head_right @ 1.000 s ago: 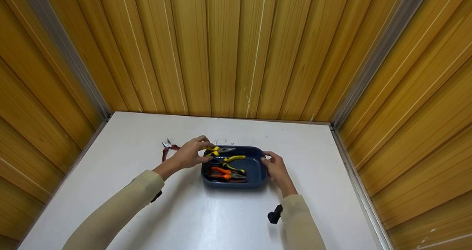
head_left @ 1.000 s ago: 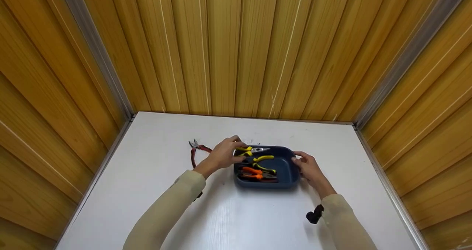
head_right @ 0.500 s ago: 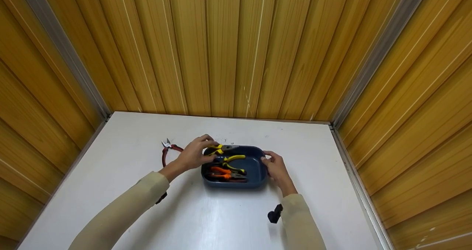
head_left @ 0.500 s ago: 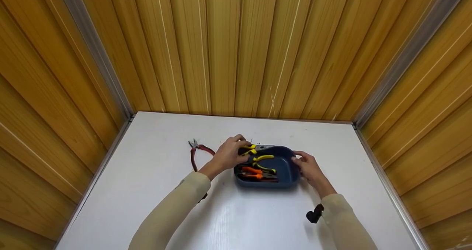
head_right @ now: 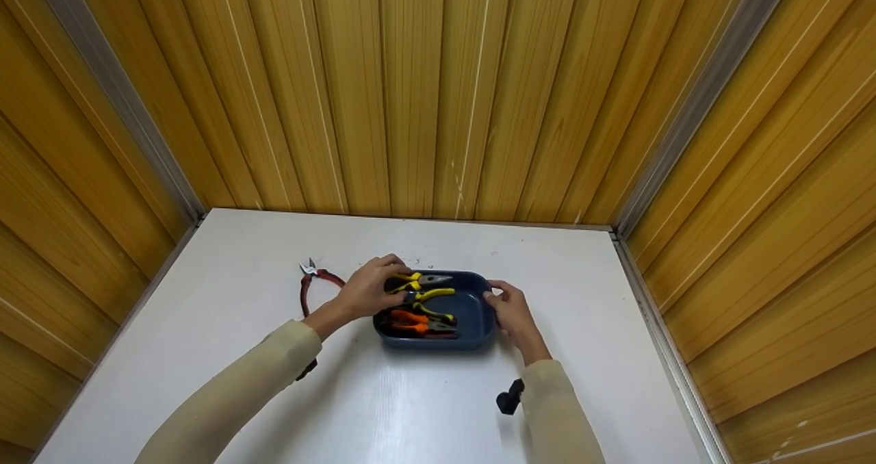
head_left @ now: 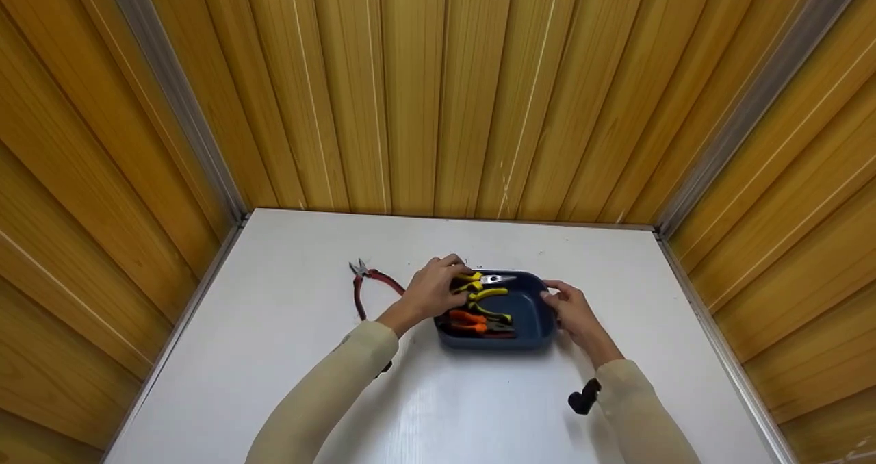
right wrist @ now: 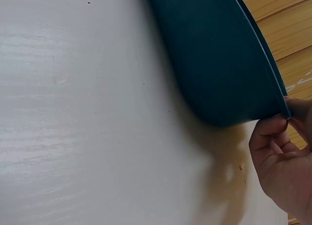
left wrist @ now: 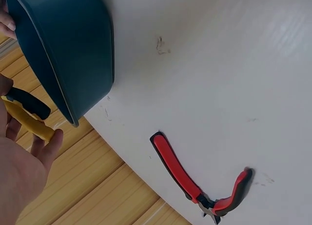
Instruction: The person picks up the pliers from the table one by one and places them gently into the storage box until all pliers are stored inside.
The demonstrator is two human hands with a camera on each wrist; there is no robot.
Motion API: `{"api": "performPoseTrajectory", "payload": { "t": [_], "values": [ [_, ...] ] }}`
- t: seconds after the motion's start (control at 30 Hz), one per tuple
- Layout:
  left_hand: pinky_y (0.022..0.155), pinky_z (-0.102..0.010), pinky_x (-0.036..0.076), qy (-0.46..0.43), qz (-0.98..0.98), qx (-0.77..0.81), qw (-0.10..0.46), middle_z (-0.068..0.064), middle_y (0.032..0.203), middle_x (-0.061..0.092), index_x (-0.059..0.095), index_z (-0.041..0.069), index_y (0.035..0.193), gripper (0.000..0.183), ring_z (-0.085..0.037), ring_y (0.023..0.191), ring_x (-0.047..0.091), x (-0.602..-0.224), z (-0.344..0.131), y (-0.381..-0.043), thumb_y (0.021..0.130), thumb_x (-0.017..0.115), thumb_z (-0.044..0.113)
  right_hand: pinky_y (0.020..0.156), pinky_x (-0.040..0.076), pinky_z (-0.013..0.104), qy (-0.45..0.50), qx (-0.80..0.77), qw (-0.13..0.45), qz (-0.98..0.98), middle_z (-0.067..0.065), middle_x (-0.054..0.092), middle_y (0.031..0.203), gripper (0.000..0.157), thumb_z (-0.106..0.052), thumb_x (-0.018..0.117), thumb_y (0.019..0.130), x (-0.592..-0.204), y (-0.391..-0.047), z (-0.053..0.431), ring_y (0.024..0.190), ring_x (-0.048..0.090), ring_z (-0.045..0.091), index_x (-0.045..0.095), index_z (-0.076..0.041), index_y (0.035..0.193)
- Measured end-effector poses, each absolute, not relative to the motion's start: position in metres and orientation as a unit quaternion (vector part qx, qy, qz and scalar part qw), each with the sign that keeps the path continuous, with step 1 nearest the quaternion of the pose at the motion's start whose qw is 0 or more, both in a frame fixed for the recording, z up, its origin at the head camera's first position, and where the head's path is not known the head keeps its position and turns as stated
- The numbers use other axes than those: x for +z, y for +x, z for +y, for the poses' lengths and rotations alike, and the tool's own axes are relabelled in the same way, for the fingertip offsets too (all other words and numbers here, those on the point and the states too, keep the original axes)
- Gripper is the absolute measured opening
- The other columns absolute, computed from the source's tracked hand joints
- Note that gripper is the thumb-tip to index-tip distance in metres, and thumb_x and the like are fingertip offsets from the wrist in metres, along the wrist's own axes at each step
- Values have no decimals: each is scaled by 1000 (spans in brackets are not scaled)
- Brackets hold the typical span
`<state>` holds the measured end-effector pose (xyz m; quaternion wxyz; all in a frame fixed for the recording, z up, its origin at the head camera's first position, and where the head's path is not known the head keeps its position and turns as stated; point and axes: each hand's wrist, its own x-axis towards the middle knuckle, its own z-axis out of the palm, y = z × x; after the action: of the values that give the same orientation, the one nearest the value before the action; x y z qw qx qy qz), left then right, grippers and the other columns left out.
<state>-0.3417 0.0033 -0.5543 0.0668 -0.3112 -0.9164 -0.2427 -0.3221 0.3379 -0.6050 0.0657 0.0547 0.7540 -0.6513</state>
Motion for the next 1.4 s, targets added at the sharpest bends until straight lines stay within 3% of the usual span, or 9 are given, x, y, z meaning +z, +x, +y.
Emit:
{"api": "performPoseTrajectory", "payload": {
  "t": [0.37, 0.7, 1.0, 1.4],
  "values": [
    [96, -41, 55, -312, -920, -229, 58, 0, 130, 63, 71, 16, 138, 45, -24, 114, 63, -561, 17, -344, 97, 79, 32, 49, 39, 24, 60, -648, 63, 757, 2, 53, 87, 40, -14, 63, 108, -605, -322, 339, 67, 50, 13, 59, -1, 146],
    [95, -40, 55, -307, -926, -216, 40, 1, 127, 63, 72, 16, 136, 43, -22, 110, 63, -568, 23, -348, 97, 80, 32, 53, 48, 29, 50, -655, 73, 750, 9, 59, 95, 45, -16, 63, 108, -605, -322, 341, 75, 59, 19, 54, 2, 149],
    [94, -42, 56, -309, -931, -194, 24, -2, 126, 62, 72, 16, 135, 40, -26, 111, 63, -578, 28, -346, 99, 78, 31, 51, 45, 27, 66, -663, 77, 742, 7, 58, 92, 44, -14, 64, 107, -605, -322, 338, 70, 57, 17, 56, -1, 148],
    [100, -43, 53, -309, -934, -177, 24, -3, 129, 63, 70, 13, 136, 40, -27, 115, 63, -589, 33, -347, 101, 74, 32, 55, 47, 30, 67, -657, 82, 746, 8, 59, 95, 45, -14, 63, 108, -606, -323, 338, 74, 58, 18, 55, 0, 150]
  ]
}}
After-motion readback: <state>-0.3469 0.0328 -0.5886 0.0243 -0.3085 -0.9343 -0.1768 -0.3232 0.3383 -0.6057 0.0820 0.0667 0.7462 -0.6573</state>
